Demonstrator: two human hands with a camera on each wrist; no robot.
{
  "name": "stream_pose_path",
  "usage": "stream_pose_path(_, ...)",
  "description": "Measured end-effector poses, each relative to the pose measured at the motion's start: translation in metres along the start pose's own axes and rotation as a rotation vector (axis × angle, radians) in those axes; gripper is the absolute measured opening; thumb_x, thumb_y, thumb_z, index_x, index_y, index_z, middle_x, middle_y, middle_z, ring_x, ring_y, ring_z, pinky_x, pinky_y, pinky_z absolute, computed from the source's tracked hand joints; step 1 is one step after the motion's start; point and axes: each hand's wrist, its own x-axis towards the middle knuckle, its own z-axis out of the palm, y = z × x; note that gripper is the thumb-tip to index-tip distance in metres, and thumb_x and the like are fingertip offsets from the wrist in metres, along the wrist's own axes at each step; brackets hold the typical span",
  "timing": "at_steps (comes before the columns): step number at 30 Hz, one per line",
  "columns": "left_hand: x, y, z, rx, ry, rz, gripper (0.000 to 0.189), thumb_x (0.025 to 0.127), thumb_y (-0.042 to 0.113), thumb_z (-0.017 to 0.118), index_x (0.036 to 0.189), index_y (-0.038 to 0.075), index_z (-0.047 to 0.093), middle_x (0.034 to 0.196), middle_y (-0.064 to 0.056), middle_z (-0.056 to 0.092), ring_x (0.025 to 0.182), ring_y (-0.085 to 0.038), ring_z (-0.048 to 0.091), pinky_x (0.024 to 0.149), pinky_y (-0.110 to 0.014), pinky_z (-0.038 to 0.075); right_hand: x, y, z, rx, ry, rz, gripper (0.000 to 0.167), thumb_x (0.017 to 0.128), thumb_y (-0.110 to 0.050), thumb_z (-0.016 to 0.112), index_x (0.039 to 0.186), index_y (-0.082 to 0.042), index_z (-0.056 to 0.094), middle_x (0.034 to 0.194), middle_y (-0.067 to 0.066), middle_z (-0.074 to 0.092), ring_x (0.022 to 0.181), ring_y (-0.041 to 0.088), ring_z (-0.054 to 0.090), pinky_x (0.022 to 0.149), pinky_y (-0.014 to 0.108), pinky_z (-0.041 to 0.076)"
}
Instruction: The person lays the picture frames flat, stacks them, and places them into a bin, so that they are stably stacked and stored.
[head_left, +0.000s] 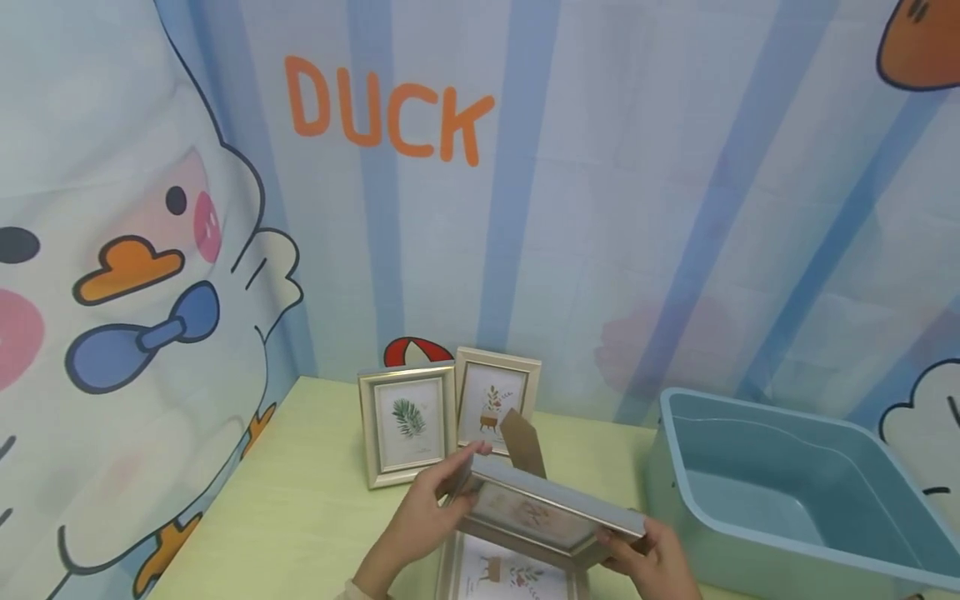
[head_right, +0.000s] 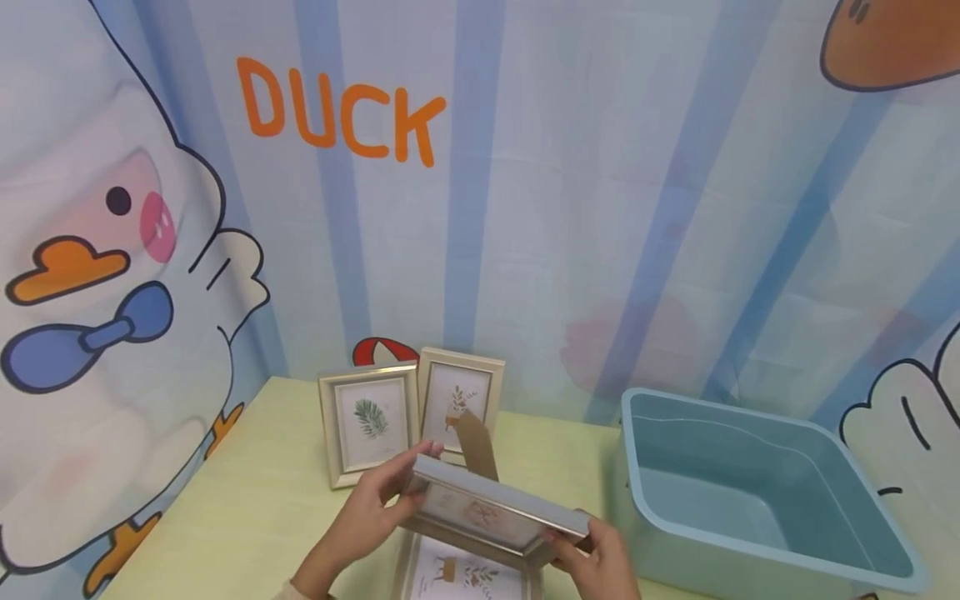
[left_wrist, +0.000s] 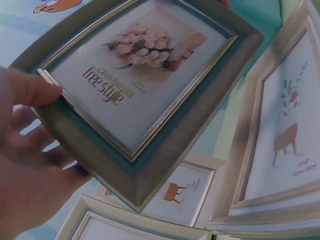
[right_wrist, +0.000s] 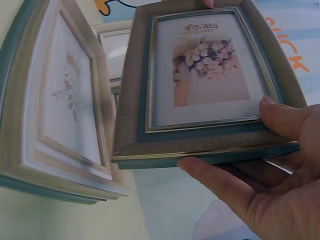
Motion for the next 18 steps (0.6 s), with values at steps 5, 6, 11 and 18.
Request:
stream_pose_path(5,0.003,0.005,-0.008,-0.042,-0.179,-0.056,0.084,0.090,-0.005,0.054,0.161,0.015,0.015,0.166,-0.015,0.020,0.151,-0.039,0.023,0.120,-0.057,0.020,-0.003,0.003,0.008,-0.041,0.060,-0.058,0.021,0.089,-0.001,0.069,0.101,0.016,0.064,0.091,0.004,0.072,0.082,0.006,0.070,0.073,0.033,0.063)
stream_pose_path(6,0.004,0.005,-0.010,-0.041,-0.206,-0.059,0.088,0.089,-0.005,0.055,0.162,0.017,0.011,0.168,-0.012,0.012,0.153,-0.038,0.019,0.121,-0.058,0.019,-0.003,0.003,0.009,-0.062,0.078,-0.072,0.018,0.088,0.000,0.070,0.098,0.014,0.065,0.089,0.001,0.071,0.082,0.005,0.069,0.072,0.032,0.063)
stream_pose_path(11,0.006,0.006,-0.014,-0.027,-0.270,-0.008,0.107,0.080,-0.009,0.063,0.162,0.025,0.003,0.170,-0.002,-0.004,0.156,-0.030,0.003,0.124,-0.049,0.021,-0.008,-0.001,0.017,-0.163,0.160,-0.088,0.011,0.085,0.000,0.073,0.095,0.001,0.071,0.090,0.001,0.072,0.081,0.001,0.065,0.071,0.029,0.062)
stream_pose_path(18,0.008,0.008,-0.020,0.002,-0.310,0.053,0.121,0.073,0.009,0.082,0.162,0.021,0.001,0.170,0.000,-0.005,0.155,-0.008,-0.001,0.123,-0.053,0.022,-0.015,0.000,0.025,-0.208,0.245,-0.244,0.023,0.080,0.005,0.075,0.101,-0.004,0.075,0.096,0.004,0.077,0.083,0.000,0.068,0.068,0.025,0.060)
